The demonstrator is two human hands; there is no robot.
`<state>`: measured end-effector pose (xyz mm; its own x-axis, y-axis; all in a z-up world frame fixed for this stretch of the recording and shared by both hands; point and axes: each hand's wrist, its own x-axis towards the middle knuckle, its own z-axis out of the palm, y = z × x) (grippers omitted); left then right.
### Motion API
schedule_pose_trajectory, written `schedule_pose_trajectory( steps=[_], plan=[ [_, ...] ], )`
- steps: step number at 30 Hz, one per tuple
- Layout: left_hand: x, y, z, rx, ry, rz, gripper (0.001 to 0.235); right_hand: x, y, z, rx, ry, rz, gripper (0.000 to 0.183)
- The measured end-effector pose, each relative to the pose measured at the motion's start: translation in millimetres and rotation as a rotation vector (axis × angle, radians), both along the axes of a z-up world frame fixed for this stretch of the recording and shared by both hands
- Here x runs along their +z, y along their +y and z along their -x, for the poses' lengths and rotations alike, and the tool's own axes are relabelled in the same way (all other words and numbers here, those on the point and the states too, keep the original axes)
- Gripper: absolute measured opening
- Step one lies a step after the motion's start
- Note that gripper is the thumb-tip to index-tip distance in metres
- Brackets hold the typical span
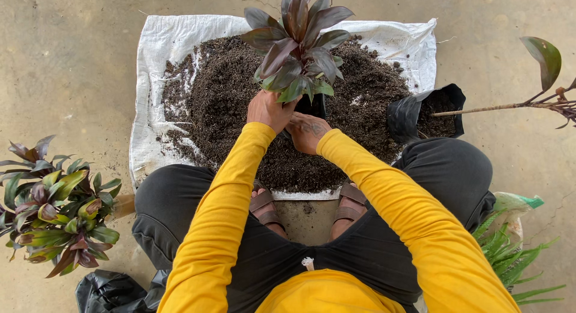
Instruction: The person fills a black plastic planting bag with soil around a plant, pressing the soil down by hand to secure it.
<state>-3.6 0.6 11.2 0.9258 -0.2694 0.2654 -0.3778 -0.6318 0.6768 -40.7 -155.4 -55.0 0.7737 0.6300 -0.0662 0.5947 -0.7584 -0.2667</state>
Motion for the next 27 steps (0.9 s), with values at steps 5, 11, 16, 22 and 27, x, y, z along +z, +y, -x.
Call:
schedule_pose_trajectory(
  steps=[5, 11, 16, 22, 27],
  plan=[
    [1.9, 3.1, -1.2, 0.035, -0.005, 0.008, 0.03, 38.8, 2.8, 6.2, -0.021, 0.132, -0.024, 0.053],
    [1.6, 7.3, -3.4, 0.006, -0.033, -0.003, 0.025, 68.7, -8.3, 5.3, -0.024, 0.176, -0.05, 0.044],
    [7.7, 10.8, -1.3, 0.024, -0.065, -0.04, 0.022, 82.7, -8.7, 6.3, -0.056, 0.216, -0.047, 0.044],
    [-3.4, 16.1, 0.6, 0.13, -0.07, -0.104, 0.011, 103.7, -26.6, 11.6, -0.144, 0.053, -0.265, 0.029],
    [-9.3, 20.8, 0.4, 0.28, -0.081, -0.071, 0.009, 86.2, -62.0, 16.3, -0.414, -0.269, -0.728, 0.025]
  ],
)
